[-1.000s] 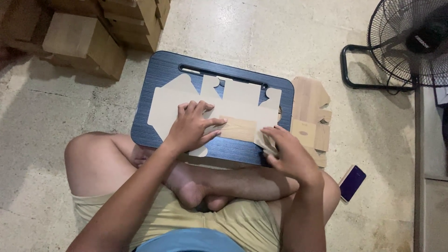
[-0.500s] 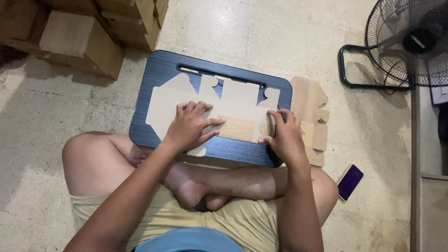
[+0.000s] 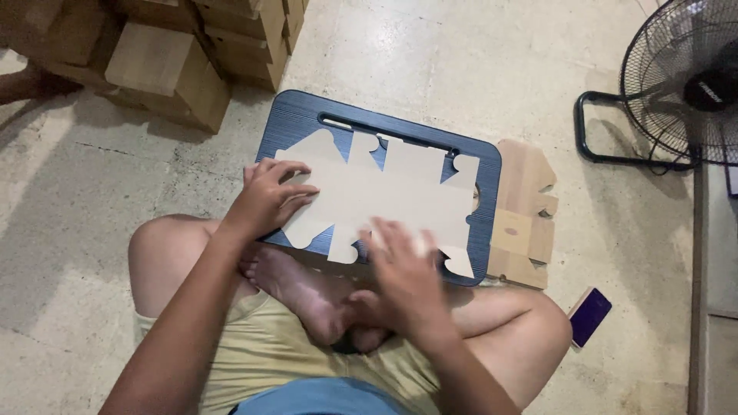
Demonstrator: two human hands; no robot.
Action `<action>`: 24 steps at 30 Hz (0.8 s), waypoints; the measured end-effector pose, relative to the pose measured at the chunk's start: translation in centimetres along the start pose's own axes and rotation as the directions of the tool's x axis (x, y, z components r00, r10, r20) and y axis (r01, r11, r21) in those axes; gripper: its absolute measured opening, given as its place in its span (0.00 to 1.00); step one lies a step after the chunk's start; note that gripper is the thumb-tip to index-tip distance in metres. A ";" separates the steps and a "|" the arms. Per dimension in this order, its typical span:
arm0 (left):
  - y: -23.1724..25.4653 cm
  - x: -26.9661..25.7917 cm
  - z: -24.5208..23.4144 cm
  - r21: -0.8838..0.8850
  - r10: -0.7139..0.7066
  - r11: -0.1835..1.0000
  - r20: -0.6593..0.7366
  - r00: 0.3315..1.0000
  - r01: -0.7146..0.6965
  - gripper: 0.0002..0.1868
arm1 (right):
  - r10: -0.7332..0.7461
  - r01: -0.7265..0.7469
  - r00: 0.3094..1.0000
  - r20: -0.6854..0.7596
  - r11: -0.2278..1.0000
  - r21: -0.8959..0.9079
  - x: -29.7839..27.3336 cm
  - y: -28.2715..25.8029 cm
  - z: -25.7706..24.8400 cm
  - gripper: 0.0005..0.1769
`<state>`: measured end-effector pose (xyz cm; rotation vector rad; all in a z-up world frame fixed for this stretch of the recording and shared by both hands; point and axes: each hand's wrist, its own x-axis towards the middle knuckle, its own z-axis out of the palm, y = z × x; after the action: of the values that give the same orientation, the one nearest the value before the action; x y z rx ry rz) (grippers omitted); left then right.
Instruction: Assembling small cardboard boxes from flat templates by folding and tucking flaps while sitting on the floor.
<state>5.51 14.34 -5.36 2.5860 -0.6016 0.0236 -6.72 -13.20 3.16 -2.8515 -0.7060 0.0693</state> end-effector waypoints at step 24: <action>-0.5 0.0 -0.2 -0.203 -0.022 0.979 -0.133 0.991 -0.006 0.05 | 0.272 -0.260 0.954 0.128 0.960 -0.103 11.6 2.1 2.7 0.43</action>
<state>5.72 14.81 -5.46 2.3669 -0.5153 0.1269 4.23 -9.08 0.13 -3.0297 -0.3500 0.2911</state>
